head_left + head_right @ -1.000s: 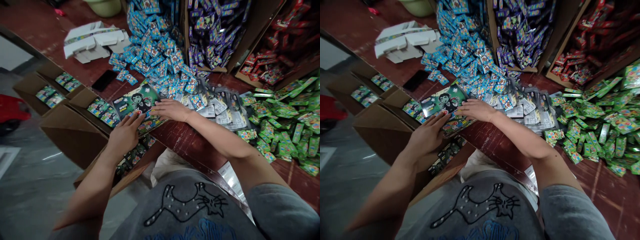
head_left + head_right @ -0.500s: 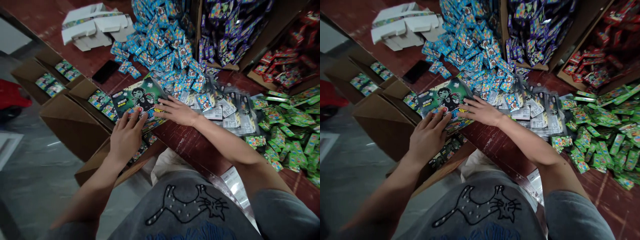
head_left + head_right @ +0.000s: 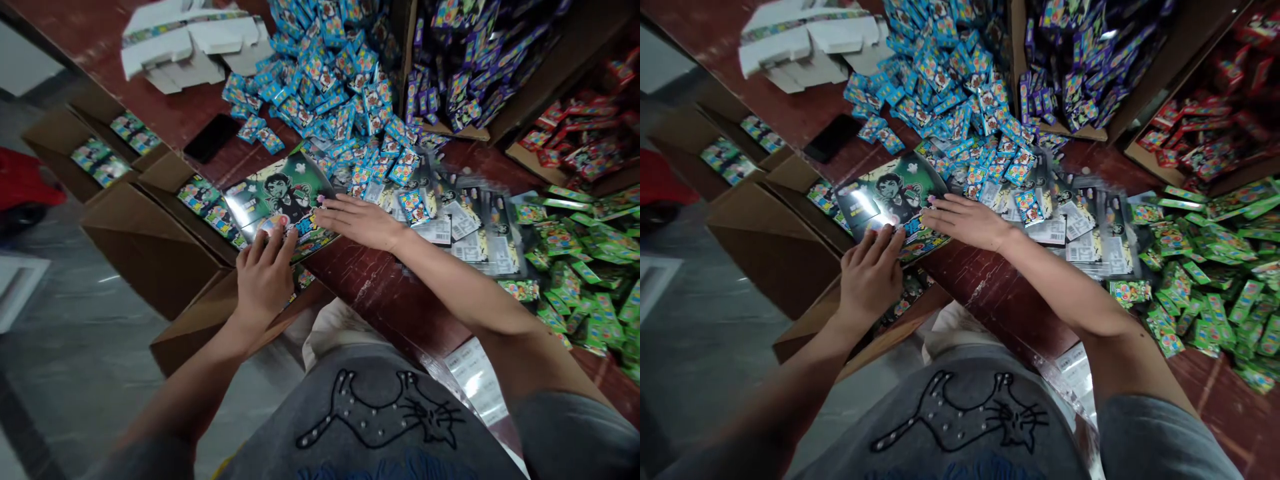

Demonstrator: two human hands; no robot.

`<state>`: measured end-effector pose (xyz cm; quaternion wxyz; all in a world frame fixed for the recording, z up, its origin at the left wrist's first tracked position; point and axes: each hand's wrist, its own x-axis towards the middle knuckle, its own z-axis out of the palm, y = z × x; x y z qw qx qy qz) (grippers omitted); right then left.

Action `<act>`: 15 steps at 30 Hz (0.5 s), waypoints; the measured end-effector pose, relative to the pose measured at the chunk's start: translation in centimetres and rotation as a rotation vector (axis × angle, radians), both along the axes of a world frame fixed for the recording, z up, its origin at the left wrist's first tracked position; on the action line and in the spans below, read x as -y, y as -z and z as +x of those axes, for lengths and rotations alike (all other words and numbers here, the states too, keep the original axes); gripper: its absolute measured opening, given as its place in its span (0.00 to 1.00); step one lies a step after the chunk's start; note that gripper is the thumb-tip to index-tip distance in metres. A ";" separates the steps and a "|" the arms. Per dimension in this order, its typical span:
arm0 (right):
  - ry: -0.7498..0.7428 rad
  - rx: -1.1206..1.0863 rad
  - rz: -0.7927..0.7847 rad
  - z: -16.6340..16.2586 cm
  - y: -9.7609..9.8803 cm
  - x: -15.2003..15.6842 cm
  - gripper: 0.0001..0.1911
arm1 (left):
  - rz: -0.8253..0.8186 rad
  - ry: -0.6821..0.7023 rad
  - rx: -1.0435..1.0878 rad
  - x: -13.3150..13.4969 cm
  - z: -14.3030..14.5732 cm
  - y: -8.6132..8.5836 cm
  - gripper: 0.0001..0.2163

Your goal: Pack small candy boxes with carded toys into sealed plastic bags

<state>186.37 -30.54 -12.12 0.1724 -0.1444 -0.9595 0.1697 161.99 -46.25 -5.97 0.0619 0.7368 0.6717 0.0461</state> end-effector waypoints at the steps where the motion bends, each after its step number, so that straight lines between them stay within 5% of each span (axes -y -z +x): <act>1: 0.005 -0.016 0.003 0.1 0.2 0.1 0.33 | 0.008 0.005 0.001 0.1 -0.1 0.2 0.26; 15: -0.031 0.013 -0.089 0.7 -1.0 -0.7 0.32 | 0.040 -0.013 0.009 0.1 -0.2 0.0 0.24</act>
